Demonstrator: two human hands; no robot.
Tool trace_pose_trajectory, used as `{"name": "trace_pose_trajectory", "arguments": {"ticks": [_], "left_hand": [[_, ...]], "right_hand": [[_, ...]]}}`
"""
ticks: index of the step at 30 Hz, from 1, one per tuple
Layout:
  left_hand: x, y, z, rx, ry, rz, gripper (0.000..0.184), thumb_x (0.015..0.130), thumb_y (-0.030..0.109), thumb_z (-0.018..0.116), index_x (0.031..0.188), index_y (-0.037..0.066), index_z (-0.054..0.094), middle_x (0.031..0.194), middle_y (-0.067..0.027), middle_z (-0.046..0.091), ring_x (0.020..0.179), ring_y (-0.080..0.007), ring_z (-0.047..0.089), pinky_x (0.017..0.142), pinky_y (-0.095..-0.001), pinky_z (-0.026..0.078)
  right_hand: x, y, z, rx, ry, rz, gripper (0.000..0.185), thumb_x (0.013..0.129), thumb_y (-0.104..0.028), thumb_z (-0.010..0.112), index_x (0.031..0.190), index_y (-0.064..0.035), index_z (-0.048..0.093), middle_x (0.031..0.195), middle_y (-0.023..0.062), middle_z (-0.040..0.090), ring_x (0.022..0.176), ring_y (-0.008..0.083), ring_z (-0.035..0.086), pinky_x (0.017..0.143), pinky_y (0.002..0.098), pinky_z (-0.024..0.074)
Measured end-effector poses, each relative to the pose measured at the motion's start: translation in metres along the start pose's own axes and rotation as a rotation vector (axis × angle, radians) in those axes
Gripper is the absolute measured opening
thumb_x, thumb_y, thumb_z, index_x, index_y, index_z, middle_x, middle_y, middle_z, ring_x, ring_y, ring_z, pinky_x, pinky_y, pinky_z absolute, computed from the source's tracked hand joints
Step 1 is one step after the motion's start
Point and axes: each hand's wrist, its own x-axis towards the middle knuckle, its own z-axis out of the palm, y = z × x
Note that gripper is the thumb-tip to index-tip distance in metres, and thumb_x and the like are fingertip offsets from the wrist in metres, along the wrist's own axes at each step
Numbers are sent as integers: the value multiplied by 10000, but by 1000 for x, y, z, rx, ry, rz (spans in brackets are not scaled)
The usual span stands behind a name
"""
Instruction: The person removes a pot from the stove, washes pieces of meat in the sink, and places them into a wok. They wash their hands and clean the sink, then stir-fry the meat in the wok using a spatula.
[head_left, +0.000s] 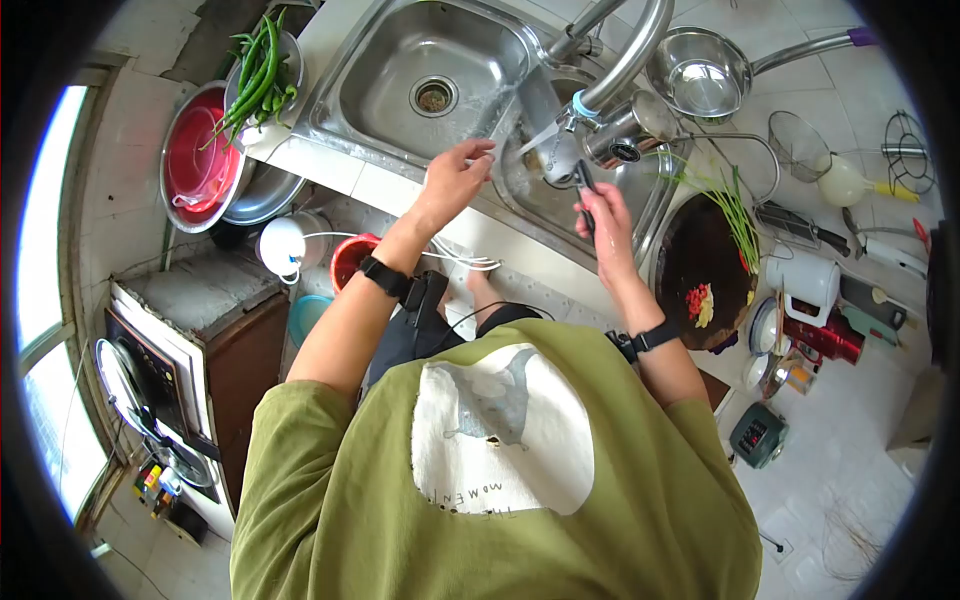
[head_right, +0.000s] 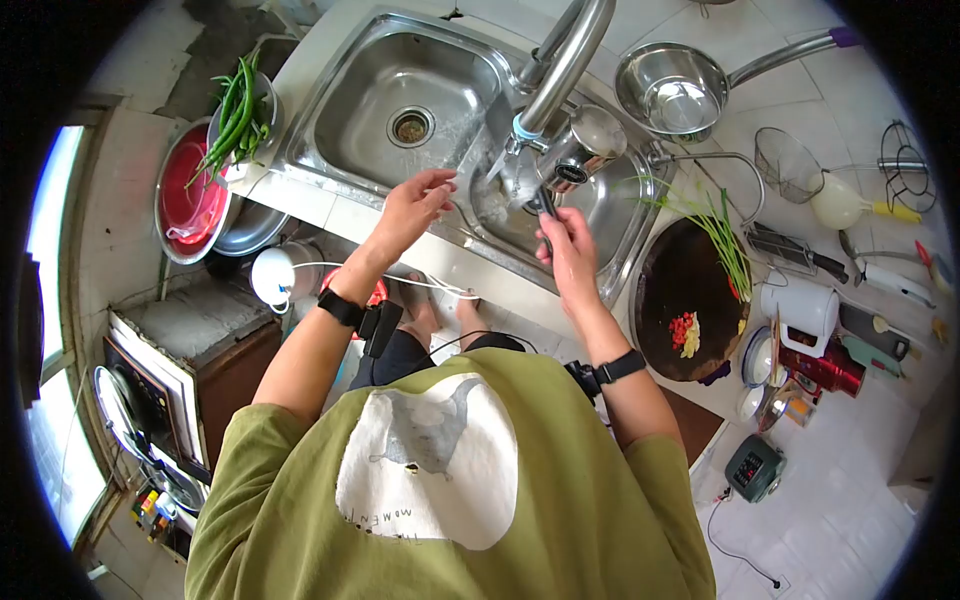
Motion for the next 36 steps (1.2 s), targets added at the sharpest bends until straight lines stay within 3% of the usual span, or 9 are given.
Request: {"name": "trace_pose_trajectory", "arguments": {"ticks": [4,6,11,13,16,20,22,29,36], "left_hand": [[16,3,14,108,-19,66,363,1027,228,575,1336,54,648,1165,-104,726,971,-164,696,832,-313,541],[25,5,31,147,42,215,414,955,275,589,1265,13,672,1119,-205,735,1057,-346,706,918,-408,539],[58,14,67,159,-91,223,441,982,369,540,1213,22,681,1170,-290,682,1150,-472,618,1005,-487,475],[52,24,66,219,-159,136,491,1028,382,546,1366,34,628,1231,-206,704,1140,-326,667,1015,-377,482],[36,5,45,332,-171,129,513,1020,404,552,1348,19,639,1266,-227,688,1205,-351,647,1028,-381,479],[13,-25,0,358,-85,116,484,1008,393,579,1303,22,674,1190,-226,719,1154,-349,675,1001,-388,500],[-1,-30,-25,320,25,41,395,1006,329,607,1235,26,715,1072,-192,755,1043,-290,719,917,-368,539],[-83,-81,-92,179,338,-19,268,1002,228,626,1170,53,741,844,-116,737,765,-184,687,726,-332,545],[-199,-108,-100,-147,559,-167,273,1056,162,588,1232,-16,696,1057,-57,748,915,-115,695,837,-254,553]], "right_hand": [[-8,14,-39,-312,143,-190,273,979,-248,688,1147,-46,613,918,22,652,729,88,582,663,257,466],[1,36,-54,-557,245,-288,380,908,-318,744,1135,-32,640,965,89,703,788,206,658,745,361,520],[10,48,-24,-1045,321,-285,372,908,-352,724,1140,-68,660,1012,149,711,911,326,688,824,454,533],[23,64,-16,-1146,232,-305,354,921,-349,704,1170,-99,671,1066,166,714,986,351,689,856,453,538],[46,94,-16,-847,-54,-165,332,954,-355,662,1193,-127,696,1095,164,726,1015,355,699,881,438,541],[70,48,-15,-849,29,-185,380,990,-421,614,1138,-91,731,1045,136,761,1006,328,723,865,422,554],[135,45,-37,-815,196,-126,386,978,-401,648,1161,-69,721,1052,156,765,1001,326,716,896,411,545],[304,-40,-46,-77,11,-352,362,1007,-336,633,1227,-53,677,1097,84,719,980,220,658,884,349,507],[341,-42,-35,64,-59,-358,315,1024,-318,614,1177,-53,688,1021,50,705,903,167,640,801,305,493]]}}
